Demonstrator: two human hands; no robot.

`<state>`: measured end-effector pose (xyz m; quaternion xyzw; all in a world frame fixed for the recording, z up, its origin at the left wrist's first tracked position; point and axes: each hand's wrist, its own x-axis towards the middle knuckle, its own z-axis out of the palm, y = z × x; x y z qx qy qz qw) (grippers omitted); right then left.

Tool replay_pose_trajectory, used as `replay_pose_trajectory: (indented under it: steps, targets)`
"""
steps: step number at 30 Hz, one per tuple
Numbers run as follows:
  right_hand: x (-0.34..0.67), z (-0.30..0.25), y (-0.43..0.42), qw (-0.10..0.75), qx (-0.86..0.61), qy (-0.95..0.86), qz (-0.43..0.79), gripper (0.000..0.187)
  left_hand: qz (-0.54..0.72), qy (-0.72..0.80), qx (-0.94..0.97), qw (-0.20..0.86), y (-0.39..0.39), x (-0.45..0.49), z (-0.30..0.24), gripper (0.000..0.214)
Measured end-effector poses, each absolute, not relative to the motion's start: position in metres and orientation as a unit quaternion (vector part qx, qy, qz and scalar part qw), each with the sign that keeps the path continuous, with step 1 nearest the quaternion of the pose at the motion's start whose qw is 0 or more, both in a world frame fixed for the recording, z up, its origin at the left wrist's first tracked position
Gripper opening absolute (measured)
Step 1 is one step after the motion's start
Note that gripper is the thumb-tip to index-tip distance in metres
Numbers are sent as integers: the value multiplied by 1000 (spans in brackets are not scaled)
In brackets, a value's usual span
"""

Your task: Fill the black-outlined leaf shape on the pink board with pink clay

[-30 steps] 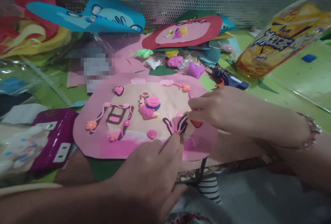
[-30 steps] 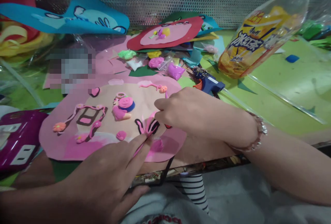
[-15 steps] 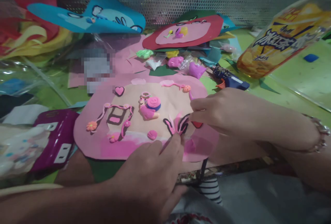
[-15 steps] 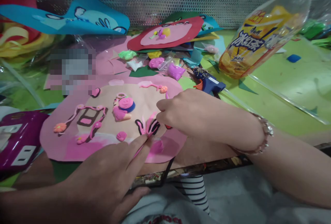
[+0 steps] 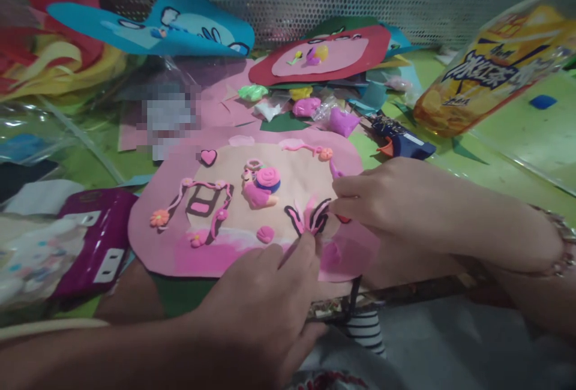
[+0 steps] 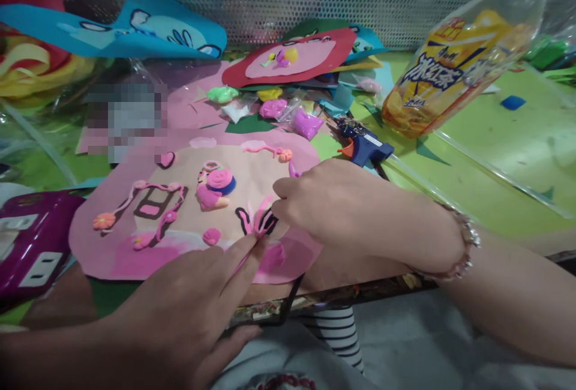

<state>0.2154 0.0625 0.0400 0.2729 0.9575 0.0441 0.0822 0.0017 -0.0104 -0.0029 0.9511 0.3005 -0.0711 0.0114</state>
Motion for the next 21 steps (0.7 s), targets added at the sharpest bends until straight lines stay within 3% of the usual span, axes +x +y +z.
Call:
replay_pose_trajectory:
  steps: [7,12,21]
  targets:
    - [219,36,54,61,299,951,43,6,-55,284,957,10,-7,0,-5,59]
    - [212,32,41,49,349,936,-13,15,-56,295,954,2,-9,0,-6,57]
    - [211,21,31,22,387,921,-44,13,-56,305,951,18,-10,0,-4,56]
